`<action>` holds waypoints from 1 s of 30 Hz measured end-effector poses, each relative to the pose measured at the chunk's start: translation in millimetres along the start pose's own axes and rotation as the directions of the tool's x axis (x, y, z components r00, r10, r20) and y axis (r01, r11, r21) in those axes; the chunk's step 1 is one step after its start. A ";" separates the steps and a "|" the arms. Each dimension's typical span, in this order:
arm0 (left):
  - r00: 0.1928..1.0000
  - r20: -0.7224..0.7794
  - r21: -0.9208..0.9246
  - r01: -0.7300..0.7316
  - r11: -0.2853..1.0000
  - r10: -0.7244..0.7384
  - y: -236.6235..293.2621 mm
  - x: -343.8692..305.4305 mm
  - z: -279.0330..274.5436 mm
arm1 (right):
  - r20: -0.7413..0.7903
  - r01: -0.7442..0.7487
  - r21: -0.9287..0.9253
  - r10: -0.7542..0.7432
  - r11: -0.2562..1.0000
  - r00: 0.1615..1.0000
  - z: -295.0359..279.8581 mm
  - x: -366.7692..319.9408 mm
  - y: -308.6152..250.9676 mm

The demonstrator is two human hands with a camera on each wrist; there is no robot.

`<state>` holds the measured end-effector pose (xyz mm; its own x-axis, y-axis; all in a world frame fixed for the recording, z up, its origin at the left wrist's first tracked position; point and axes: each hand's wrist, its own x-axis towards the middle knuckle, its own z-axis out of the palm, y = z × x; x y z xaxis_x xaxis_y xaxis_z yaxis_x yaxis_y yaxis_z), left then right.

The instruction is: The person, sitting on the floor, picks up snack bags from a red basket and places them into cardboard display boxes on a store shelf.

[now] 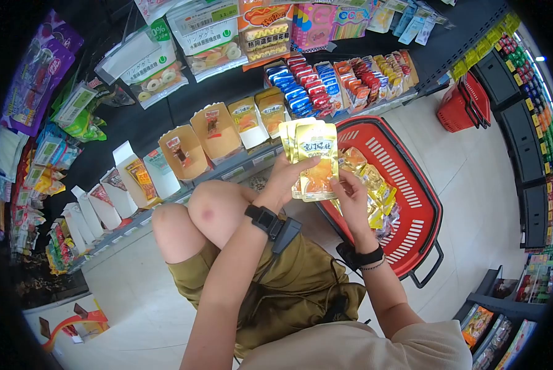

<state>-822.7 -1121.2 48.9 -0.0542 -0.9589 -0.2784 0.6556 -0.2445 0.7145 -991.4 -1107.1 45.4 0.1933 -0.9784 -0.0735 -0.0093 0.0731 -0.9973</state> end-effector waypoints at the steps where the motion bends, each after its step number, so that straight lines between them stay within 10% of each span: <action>1: 1.000 0.006 -0.002 -0.005 1.000 0.005 0.4 -0.1 0.3 | -0.014 0.075 -0.127 -0.077 0.989 0.997 0.2 -1.2 1.5; 11: 0.982 -0.186 0.106 -0.001 0.994 0.021 -0.5 -0.4 5.4 | 0.062 0.195 -0.474 -0.188 0.859 0.980 17.2 -12.2 6.7; 17: 0.939 -0.316 0.061 -0.120 0.991 0.134 -10.3 4.8 -9.1 | 0.127 0.304 -0.760 -0.327 0.575 0.936 7.1 -19.2 46.7; 19: 0.943 -0.318 0.060 -0.082 0.995 0.097 -10.2 5.9 -9.7 | 0.075 -0.008 -0.660 0.077 0.751 0.994 -13.2 -3.7 27.3; 21: 0.967 -0.248 0.044 -0.048 0.998 0.058 -11.8 5.9 -9.4 | 0.014 -0.098 -0.768 0.170 0.633 0.985 -59.1 33.1 71.5; 24: 0.978 -0.206 0.066 -0.004 0.998 0.018 -14.7 8.7 -9.9 | -0.090 -0.175 -0.841 0.188 0.511 0.978 -105.3 71.2 121.0; 26: 0.984 -0.178 0.116 0.043 0.992 -0.022 -13.3 7.8 -8.0 | -0.132 -0.071 -0.963 -0.225 0.260 0.965 -114.3 81.7 142.9; 29: 0.980 -0.197 0.113 0.027 0.993 -0.004 -13.2 9.0 -6.8 | -0.208 -0.237 -0.957 0.171 0.169 0.963 -101.7 79.0 118.4; 30: 0.979 -0.202 0.113 0.022 0.993 0.002 -14.9 10.8 -9.0 | -0.241 -0.245 -0.960 0.049 0.137 0.969 -98.0 78.6 124.8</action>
<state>-826.2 -1126.6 29.5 0.1006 -0.9104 -0.4013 0.5645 -0.2799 0.7765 -1073.6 -1193.8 -85.3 -0.0491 -0.9915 -0.1209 -0.9903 0.0641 -0.1233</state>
